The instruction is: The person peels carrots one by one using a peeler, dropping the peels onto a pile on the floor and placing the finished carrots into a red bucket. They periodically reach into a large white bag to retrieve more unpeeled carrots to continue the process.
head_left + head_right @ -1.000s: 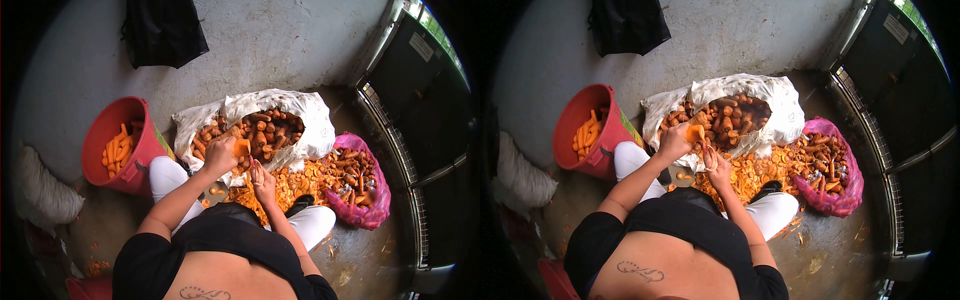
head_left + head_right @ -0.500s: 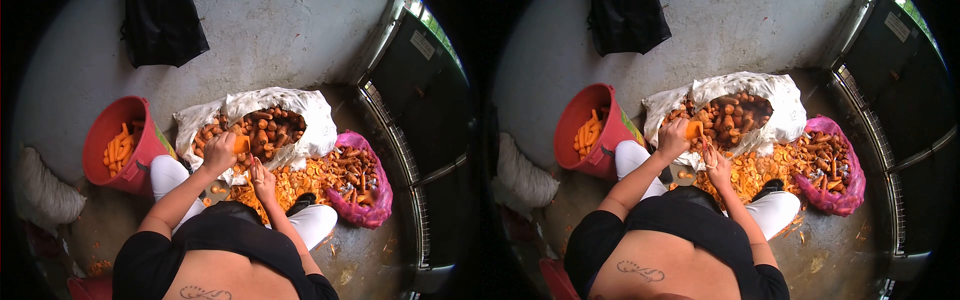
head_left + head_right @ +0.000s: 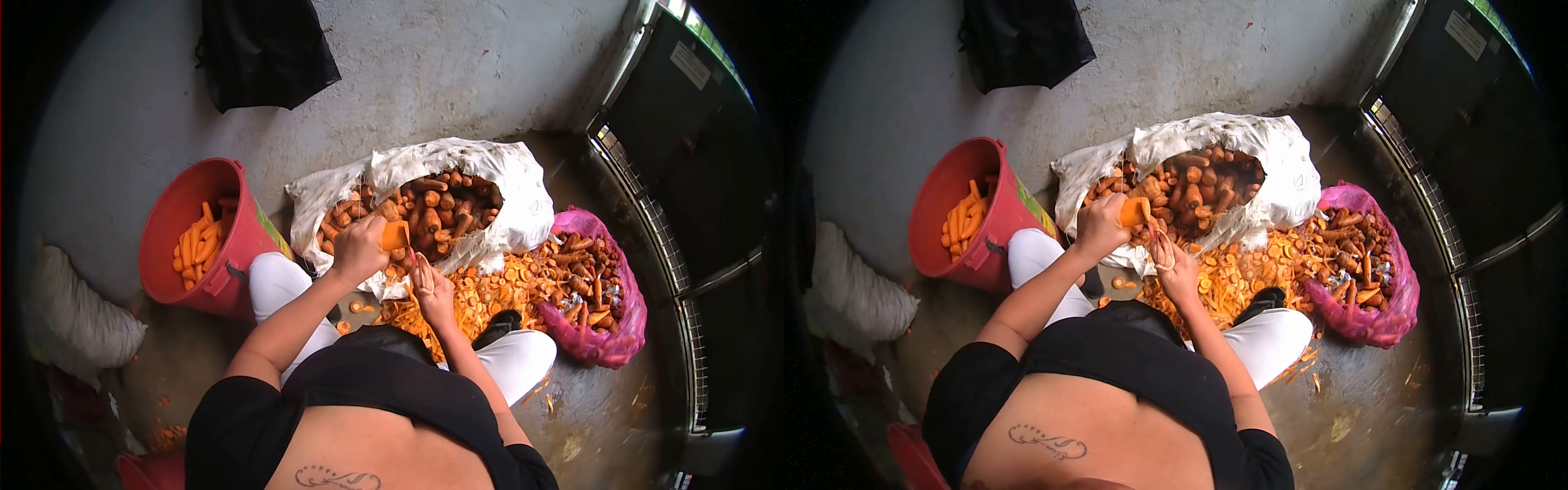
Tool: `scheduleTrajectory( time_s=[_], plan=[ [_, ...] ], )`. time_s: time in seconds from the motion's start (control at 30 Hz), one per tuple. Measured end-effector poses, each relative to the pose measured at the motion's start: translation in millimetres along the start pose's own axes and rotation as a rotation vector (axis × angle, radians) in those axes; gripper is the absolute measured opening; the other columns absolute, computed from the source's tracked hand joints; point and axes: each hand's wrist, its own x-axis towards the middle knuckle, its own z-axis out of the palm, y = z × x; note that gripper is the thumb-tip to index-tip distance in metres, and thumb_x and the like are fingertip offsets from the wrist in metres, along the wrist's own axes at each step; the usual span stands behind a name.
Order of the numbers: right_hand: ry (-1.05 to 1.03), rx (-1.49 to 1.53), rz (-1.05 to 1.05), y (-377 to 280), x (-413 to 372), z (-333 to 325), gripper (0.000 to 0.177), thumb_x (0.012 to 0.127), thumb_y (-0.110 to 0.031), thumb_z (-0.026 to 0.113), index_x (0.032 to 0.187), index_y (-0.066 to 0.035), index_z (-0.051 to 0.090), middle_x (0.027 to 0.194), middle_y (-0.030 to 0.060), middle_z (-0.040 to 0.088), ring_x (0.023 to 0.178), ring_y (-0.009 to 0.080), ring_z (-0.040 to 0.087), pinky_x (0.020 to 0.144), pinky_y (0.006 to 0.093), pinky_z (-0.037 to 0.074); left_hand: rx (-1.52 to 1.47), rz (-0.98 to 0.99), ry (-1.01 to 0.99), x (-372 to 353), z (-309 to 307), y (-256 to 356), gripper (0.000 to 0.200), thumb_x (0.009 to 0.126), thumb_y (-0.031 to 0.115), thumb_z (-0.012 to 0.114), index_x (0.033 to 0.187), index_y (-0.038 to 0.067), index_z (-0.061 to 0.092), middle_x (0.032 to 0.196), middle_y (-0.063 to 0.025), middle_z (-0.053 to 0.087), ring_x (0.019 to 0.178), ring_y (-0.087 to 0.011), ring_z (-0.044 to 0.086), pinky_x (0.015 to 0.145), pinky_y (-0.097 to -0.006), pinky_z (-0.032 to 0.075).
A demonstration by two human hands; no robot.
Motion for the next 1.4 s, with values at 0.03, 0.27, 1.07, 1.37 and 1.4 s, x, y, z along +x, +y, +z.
scheduleTrajectory(
  time_s=[0.03,0.27,1.07,1.37,1.4],
  plan=[
    [-0.019,0.017,0.026,0,0,0,0.033,0.094,-0.024,0.056,0.113,0.002,0.061,0.072,0.003,0.058,0.068,0.0082,0.051,0.064,0.0256,0.045,0.008,-0.009,0.015,-2,2,0,0.023,0.059,0.005,0.064,0.078,0.004,0.052,0.079,-0.0136,0.061,0.071,-0.0365,0.061,0.062,-0.0446,0.049],
    [-0.031,0.028,0.01,-1,0,-3,0.033,0.093,-0.025,0.055,0.111,0.002,0.061,0.07,0.0049,0.056,0.065,0.008,0.049,0.061,0.0249,0.043,-0.047,-0.082,-0.032,-5,5,3,0.024,0.06,0.008,0.066,0.08,0.004,0.054,0.078,-0.0136,0.061,0.073,-0.036,0.062,0.063,-0.0443,0.049],
    [-0.049,-0.11,0.055,3,3,-8,0.034,0.09,-0.04,0.056,0.107,-0.012,0.067,0.074,0.0173,0.065,0.069,0.0314,0.065,0.061,0.0377,0.048,-0.289,-0.233,-0.385,4,-7,-9,0.025,0.064,0.023,0.072,0.078,0.005,0.062,0.075,-0.0152,0.066,0.072,-0.0345,0.065,0.062,-0.042,0.05],
    [-0.025,-0.067,0.041,11,3,-10,0.033,0.087,-0.039,0.059,0.104,-0.011,0.068,0.072,0.0185,0.064,0.068,0.0346,0.064,0.06,0.0391,0.048,-0.155,-0.176,-0.271,1,-2,0,0.025,0.065,0.025,0.072,0.079,0.007,0.063,0.071,-0.0134,0.065,0.071,-0.0326,0.065,0.062,-0.0413,0.05],
    [-0.018,-0.035,0.041,12,2,-10,0.033,0.087,-0.039,0.06,0.104,-0.011,0.068,0.072,0.0186,0.064,0.068,0.0348,0.064,0.06,0.0393,0.048,-0.201,-0.211,-0.324,1,-3,0,0.025,0.065,0.026,0.072,0.079,0.007,0.063,0.07,-0.0135,0.065,0.071,-0.0325,0.065,0.062,-0.0414,0.05]
  ],
)
